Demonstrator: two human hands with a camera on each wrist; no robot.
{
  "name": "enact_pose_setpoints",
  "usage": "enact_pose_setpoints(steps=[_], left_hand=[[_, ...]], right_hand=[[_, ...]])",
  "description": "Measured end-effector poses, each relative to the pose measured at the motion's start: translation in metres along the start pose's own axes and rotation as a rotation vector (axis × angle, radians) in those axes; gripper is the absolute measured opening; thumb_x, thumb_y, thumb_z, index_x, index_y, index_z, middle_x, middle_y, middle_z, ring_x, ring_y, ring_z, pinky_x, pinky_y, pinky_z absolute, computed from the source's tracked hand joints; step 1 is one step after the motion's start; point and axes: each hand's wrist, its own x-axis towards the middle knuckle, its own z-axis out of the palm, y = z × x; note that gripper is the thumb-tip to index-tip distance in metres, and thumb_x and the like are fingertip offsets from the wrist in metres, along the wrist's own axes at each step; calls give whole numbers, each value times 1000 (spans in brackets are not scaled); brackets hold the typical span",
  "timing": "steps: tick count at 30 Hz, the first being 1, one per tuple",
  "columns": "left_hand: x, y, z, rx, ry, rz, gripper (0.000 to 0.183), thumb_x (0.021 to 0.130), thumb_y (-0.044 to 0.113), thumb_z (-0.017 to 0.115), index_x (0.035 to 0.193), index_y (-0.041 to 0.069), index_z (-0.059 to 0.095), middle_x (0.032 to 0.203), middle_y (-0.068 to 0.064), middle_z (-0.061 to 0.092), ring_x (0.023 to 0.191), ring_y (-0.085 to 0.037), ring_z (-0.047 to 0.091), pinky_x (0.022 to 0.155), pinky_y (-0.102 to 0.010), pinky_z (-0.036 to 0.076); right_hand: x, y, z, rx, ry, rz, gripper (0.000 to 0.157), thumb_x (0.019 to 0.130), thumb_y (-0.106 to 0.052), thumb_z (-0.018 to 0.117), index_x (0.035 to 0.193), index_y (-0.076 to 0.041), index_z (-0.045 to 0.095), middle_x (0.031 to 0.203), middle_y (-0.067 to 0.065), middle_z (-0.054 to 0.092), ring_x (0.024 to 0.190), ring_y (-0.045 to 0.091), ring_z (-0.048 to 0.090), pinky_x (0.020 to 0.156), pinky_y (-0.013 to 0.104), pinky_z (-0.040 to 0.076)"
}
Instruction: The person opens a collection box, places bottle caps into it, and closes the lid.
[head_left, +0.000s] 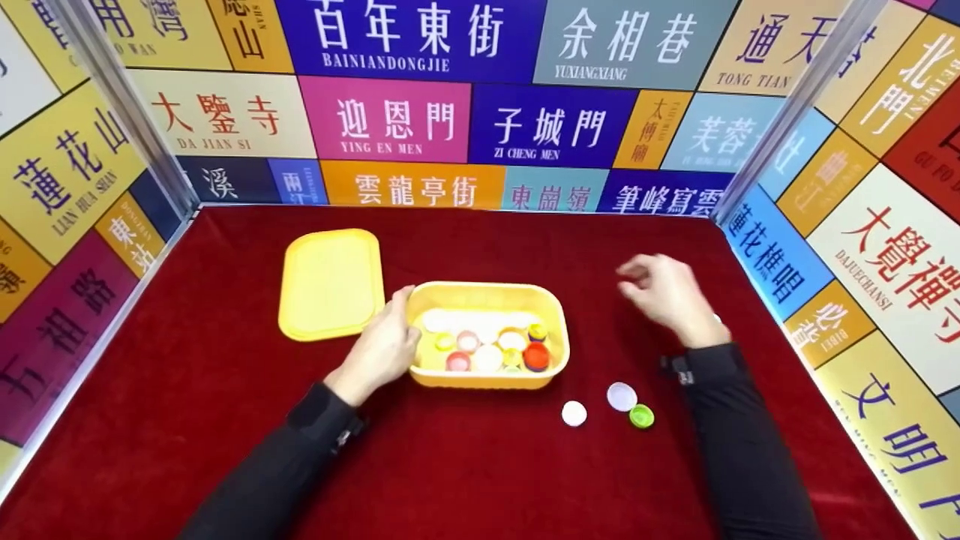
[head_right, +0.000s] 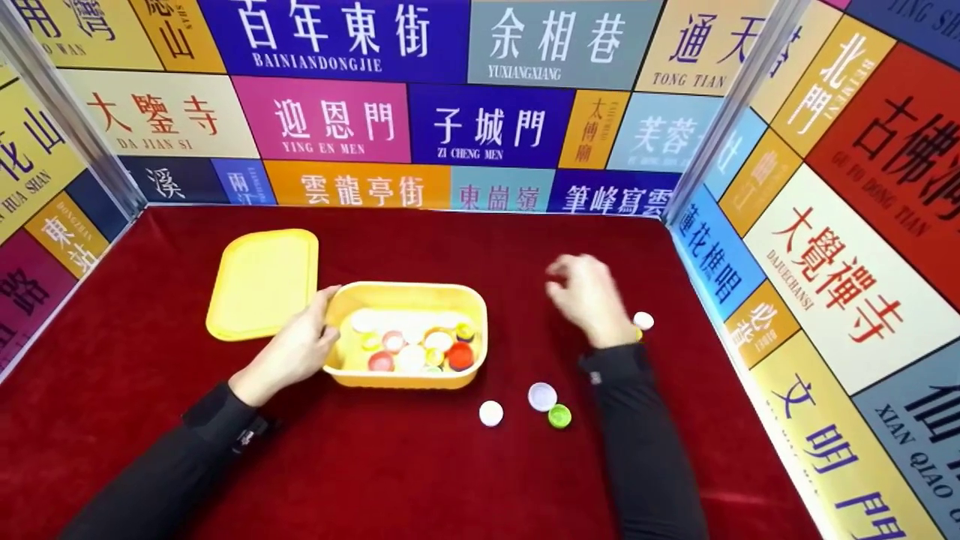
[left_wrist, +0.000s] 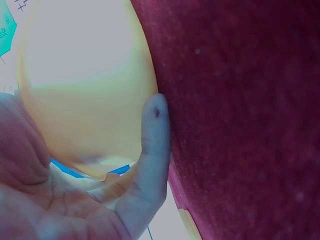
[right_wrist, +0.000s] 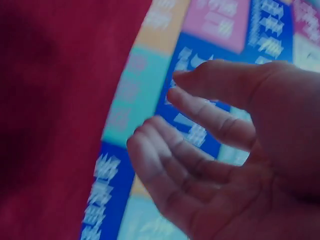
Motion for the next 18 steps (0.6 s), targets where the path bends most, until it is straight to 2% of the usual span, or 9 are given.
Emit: enact_pose_setpoints(steps=[4,8,14,16,18], left_hand=[[0,0,1,-4,6,9,70,109,2,58,175,-5,36,171,-32,57,156,-45,62,130,-59,52],[0,0,2,-9,12,16,70,108,2,58,175,-5,37,171,-32,57,157,-46,61,131,-59,51],[0,-1,0,-5,10,11,70,109,2,58,175,-5,37,170,-33,57,156,-46,62,130,-59,51],[-1,-1,0,-9,6,4,70,109,2,58,175,-5,36,171,-32,57,157,-45,61,131,-59,51],[-1,-1,0,-10,4,-2,70,110,2,58,176,-4,36,172,-32,56,158,-45,60,131,-59,51]], right_hand=[[-12,43,-9,-68,21,94,36,104,-12,78,132,11,79,132,36,80,127,56,70,114,70,55],[-24,73,-16,-106,12,221,44,104,-16,77,136,14,75,139,44,69,136,62,52,120,76,45],[-34,98,-24,-123,-29,335,50,106,-20,76,139,18,70,140,48,64,137,66,44,120,78,32],[-36,104,-25,-127,-53,362,53,106,-20,76,140,20,68,141,47,65,137,66,45,120,77,31],[-38,107,-27,-122,-74,396,55,107,-21,76,142,20,67,142,47,65,135,65,47,119,76,36]])
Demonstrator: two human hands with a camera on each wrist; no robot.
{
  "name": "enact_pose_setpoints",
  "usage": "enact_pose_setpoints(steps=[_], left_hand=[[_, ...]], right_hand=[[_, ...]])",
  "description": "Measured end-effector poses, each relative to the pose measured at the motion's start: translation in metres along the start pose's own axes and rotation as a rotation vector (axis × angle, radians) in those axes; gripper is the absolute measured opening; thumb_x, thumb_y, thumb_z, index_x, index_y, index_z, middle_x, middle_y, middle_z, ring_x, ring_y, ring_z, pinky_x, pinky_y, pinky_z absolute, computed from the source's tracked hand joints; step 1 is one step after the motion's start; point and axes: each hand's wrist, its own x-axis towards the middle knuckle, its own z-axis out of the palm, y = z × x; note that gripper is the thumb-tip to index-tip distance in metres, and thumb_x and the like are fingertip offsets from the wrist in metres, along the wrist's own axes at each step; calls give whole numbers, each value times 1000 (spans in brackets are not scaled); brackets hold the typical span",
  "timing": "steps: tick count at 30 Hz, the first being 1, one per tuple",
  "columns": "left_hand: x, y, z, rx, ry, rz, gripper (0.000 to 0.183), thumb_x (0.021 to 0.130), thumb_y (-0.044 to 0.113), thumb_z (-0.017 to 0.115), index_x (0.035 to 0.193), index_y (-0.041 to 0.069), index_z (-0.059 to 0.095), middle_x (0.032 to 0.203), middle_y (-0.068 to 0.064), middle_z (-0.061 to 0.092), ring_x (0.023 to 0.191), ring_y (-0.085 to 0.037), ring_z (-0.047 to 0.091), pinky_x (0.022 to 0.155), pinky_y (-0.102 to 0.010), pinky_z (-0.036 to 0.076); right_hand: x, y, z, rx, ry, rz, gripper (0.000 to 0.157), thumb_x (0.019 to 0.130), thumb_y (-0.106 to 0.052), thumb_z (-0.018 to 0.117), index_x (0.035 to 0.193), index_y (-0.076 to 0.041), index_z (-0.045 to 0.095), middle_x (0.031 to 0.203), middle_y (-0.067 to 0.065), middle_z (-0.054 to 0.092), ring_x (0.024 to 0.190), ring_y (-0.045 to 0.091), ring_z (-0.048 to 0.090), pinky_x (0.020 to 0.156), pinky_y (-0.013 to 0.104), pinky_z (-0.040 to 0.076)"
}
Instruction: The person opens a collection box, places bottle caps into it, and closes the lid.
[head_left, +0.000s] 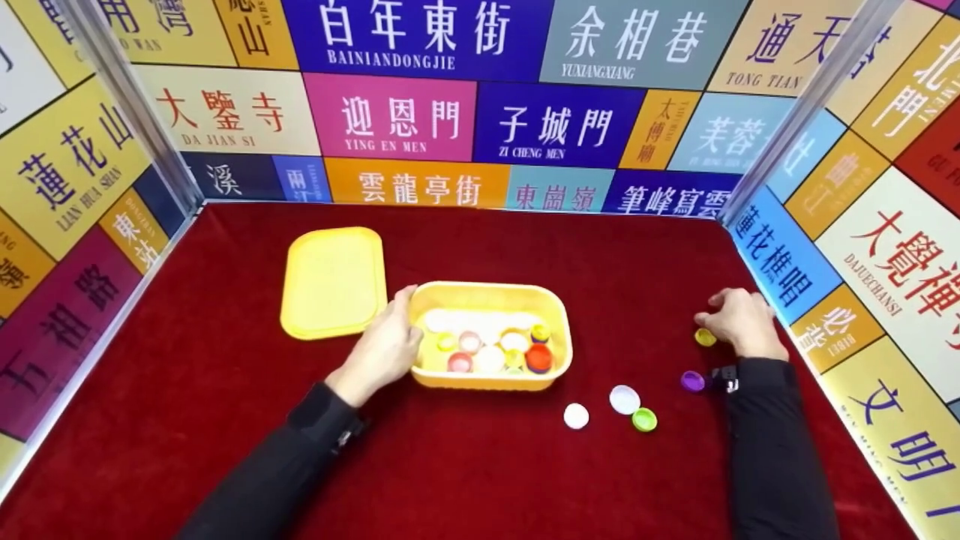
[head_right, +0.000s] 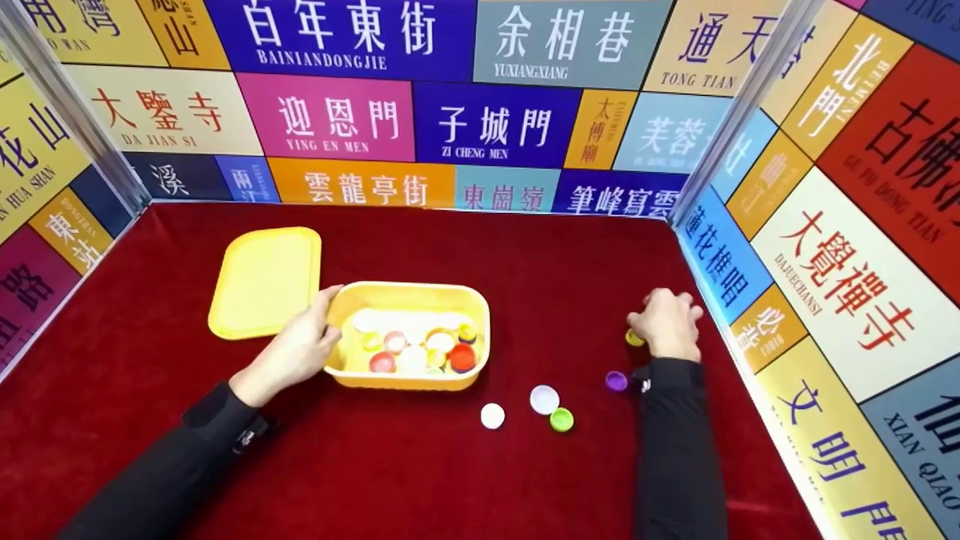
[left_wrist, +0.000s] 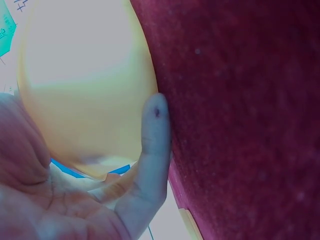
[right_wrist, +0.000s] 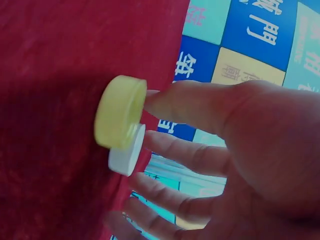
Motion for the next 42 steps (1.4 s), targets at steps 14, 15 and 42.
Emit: enact_pose_setpoints(steps=[14,15,42], left_hand=[[-3,0,4,-5,-1,-1,70,108,1,57,175,-5,37,170,-32,58,156,-45,62,131,-59,52],[-3,0,4,-6,-2,-3,70,108,1,57,175,-5,37,170,-32,58,156,-45,62,130,-59,52],[0,1,-1,6,13,17,70,107,0,58,174,-6,37,169,-34,58,156,-46,62,130,-59,52]], right_hand=[[-8,-9,-2,54,-82,103,31,103,-16,79,127,5,78,127,32,75,94,36,71,71,39,54],[-8,-11,-2,53,-86,93,30,103,-15,80,125,5,79,125,31,75,93,35,71,71,38,54],[-27,-109,1,99,40,-238,29,108,-14,73,129,2,83,122,24,86,109,41,78,98,56,63]])
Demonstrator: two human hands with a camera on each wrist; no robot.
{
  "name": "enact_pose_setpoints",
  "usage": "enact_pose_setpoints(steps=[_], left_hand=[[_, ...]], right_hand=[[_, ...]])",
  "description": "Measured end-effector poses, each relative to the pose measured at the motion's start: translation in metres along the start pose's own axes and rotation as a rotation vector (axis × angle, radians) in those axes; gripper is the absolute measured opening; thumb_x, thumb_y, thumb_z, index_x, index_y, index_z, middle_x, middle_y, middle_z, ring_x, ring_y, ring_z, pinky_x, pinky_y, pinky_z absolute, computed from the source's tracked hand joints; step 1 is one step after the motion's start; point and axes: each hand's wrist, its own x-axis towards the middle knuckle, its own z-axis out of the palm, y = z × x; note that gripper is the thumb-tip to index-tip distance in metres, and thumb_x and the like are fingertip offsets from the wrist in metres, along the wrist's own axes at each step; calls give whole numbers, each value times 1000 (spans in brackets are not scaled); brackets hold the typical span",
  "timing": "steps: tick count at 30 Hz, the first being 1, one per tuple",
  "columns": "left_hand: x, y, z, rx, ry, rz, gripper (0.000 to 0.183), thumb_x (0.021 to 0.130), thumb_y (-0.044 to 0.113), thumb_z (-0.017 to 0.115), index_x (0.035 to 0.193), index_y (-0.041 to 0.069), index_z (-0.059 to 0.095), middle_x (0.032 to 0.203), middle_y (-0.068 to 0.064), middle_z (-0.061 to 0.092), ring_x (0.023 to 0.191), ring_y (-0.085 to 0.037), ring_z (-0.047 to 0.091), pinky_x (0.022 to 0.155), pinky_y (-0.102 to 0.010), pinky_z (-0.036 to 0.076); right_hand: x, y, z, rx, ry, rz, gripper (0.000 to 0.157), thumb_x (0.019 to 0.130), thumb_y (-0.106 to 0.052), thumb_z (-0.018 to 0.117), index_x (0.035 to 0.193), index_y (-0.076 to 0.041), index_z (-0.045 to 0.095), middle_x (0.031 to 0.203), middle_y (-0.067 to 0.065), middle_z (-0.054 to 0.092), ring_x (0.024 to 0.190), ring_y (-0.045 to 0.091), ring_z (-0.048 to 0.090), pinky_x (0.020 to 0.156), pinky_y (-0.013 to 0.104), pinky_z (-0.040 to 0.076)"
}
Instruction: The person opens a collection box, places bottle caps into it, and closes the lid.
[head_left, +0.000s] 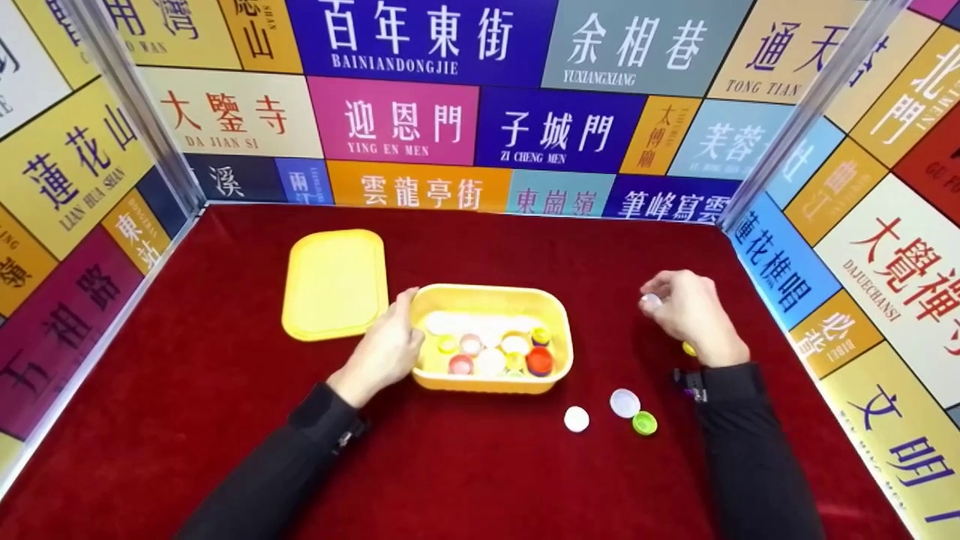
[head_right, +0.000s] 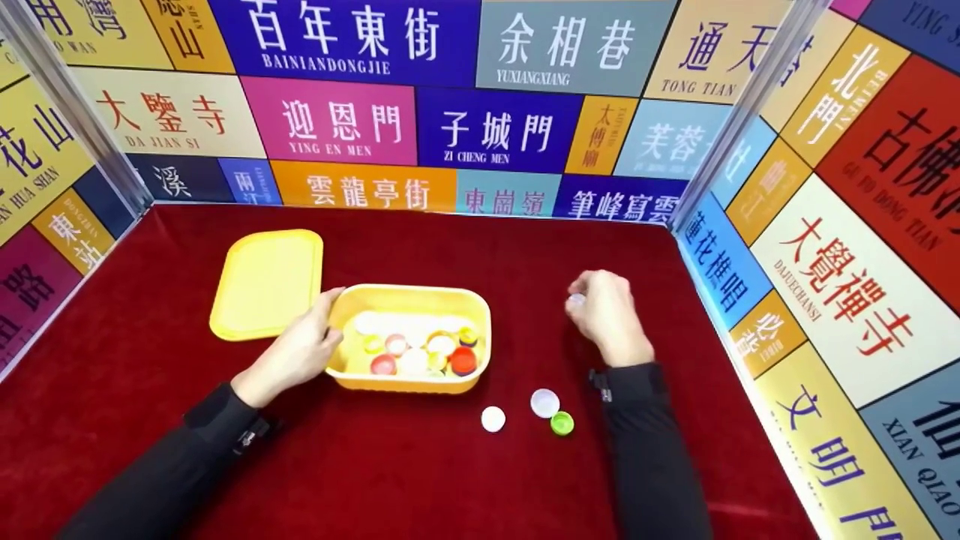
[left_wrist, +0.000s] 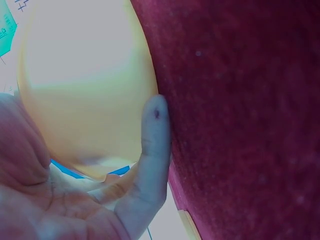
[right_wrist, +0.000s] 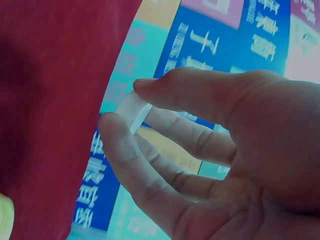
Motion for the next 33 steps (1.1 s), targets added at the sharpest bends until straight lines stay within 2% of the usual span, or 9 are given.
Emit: enact_pose_setpoints(steps=[7,15,21,25,29,33], left_hand=[[1,1,-1,-3,-16,-13,71,109,1,57,176,-6,35,172,-34,55,157,-46,61,130,-59,52],[1,2,-3,3,-14,-11,70,110,2,58,175,-5,36,170,-33,57,156,-46,62,129,-60,53],[-1,0,-1,-11,-15,-24,70,110,3,56,176,-4,35,171,-32,57,157,-46,61,130,-60,51],[-1,-1,-1,-17,-5,-21,71,109,3,56,176,-4,35,170,-33,57,156,-46,62,130,-59,51],[0,-1,-1,-16,-11,-16,70,110,2,57,176,-5,35,169,-34,57,155,-47,62,130,-60,52],[0,1,-1,-12,-21,-9,71,109,3,57,176,-6,35,169,-35,57,155,-48,62,130,-60,52]], right_hand=[[-6,-50,14,53,8,-141,26,103,-9,76,125,0,86,114,19,88,104,36,86,92,49,65],[-14,-117,50,48,24,-317,21,97,-6,82,118,-2,88,110,21,81,102,39,79,93,54,65],[-19,-167,85,8,-30,-528,23,89,-2,88,112,2,87,105,21,83,100,39,75,92,54,65],[-21,-196,107,-26,-77,-663,18,91,-4,90,106,4,84,100,19,83,96,39,74,90,53,64],[-22,-214,123,-12,-150,-695,18,92,-3,87,109,5,84,104,21,84,98,40,75,91,51,66],[-21,-221,132,-5,-177,-686,21,93,-2,88,113,4,85,102,21,83,96,38,73,86,49,67]])
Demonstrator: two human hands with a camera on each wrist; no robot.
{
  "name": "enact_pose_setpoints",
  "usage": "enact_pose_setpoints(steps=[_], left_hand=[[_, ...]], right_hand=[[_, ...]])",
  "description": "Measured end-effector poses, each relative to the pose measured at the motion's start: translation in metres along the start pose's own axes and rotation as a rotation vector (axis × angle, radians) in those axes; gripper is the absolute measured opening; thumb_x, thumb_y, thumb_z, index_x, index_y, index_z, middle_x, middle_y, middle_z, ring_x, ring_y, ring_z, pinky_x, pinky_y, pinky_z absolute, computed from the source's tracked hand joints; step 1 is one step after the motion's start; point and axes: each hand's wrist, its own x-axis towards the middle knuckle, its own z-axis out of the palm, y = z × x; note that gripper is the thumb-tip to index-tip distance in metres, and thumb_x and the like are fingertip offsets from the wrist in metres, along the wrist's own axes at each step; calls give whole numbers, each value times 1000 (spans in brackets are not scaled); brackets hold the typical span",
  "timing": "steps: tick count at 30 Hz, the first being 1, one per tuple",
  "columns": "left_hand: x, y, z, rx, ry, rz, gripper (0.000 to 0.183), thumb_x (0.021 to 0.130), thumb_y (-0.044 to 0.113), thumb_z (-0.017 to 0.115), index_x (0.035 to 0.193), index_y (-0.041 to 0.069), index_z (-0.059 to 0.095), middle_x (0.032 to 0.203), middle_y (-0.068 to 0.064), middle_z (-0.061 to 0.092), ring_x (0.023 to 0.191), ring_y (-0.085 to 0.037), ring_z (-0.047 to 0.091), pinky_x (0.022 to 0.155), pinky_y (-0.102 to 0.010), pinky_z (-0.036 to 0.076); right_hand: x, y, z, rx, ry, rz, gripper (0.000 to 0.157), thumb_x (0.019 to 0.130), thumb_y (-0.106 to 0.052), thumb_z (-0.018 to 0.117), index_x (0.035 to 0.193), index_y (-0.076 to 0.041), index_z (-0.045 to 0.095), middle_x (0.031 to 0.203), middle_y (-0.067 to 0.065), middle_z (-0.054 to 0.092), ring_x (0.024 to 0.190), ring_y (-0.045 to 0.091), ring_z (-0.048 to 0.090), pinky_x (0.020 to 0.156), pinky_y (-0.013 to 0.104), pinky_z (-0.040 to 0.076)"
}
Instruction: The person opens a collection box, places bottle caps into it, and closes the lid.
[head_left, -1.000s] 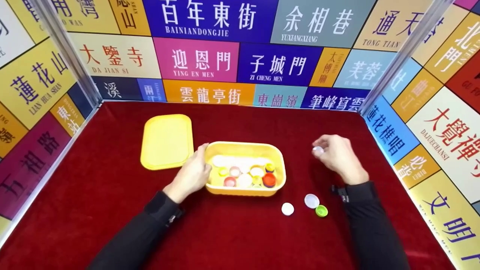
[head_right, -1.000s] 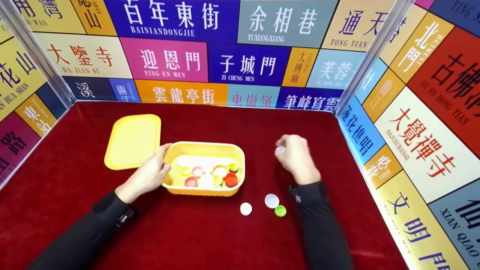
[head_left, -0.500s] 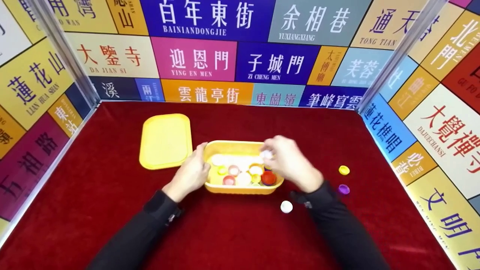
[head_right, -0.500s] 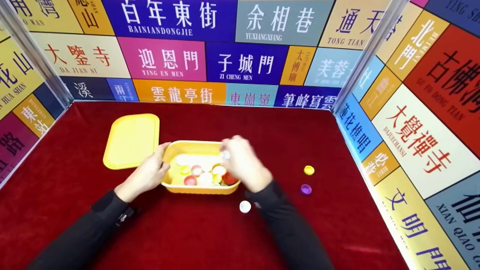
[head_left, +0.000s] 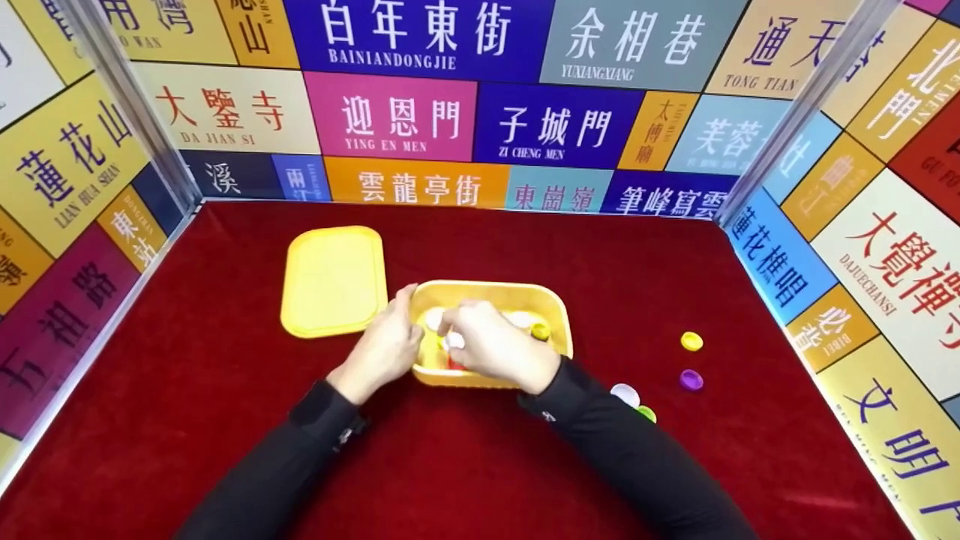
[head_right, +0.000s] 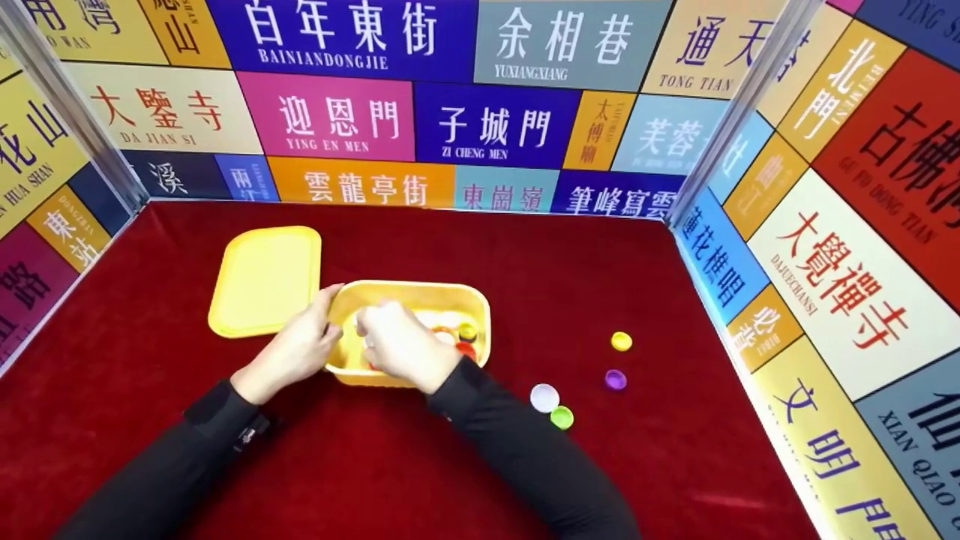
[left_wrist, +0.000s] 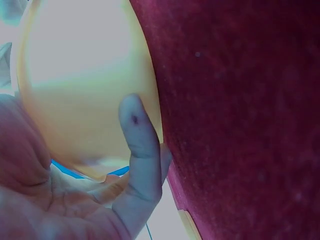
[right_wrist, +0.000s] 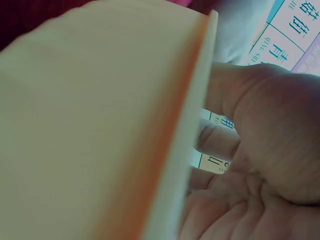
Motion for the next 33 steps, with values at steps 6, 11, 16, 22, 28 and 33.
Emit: enact_pose_setpoints(steps=[6,11,16,22,28,33], left_hand=[[0,0,-3,17,1,12,72,107,3,56,176,-6,35,168,-36,57,153,-49,63,128,-61,53],[1,0,-5,22,-2,9,73,107,3,56,176,-6,34,169,-35,56,153,-48,64,127,-61,54],[0,0,-3,16,-20,-16,73,108,4,55,177,-4,32,171,-33,55,151,-46,64,127,-59,54],[-2,-2,1,20,4,-9,72,107,3,56,176,-5,35,167,-33,59,151,-46,65,126,-59,54],[-1,-2,2,10,13,-10,71,108,1,57,176,-5,36,168,-33,58,154,-46,63,129,-60,52],[1,-1,2,16,15,-10,70,108,1,57,175,-4,36,169,-33,58,155,-47,62,129,-60,52]], right_hand=[[-1,0,-2,37,22,5,25,92,0,90,116,3,85,103,21,81,94,34,69,82,41,63],[-7,1,-9,38,65,-15,22,91,3,84,114,4,84,106,21,82,97,36,72,85,44,66],[-14,2,-14,36,103,-30,17,95,2,80,112,4,84,106,21,82,99,37,75,86,46,68],[-23,6,-17,38,121,-40,13,99,-2,83,111,4,83,105,23,80,97,36,78,85,45,70],[-33,13,-26,36,122,3,17,100,-7,88,113,4,83,104,23,77,98,37,80,86,45,72],[-43,22,-33,26,146,32,17,97,0,86,113,2,83,105,21,78,100,37,79,87,46,70]])
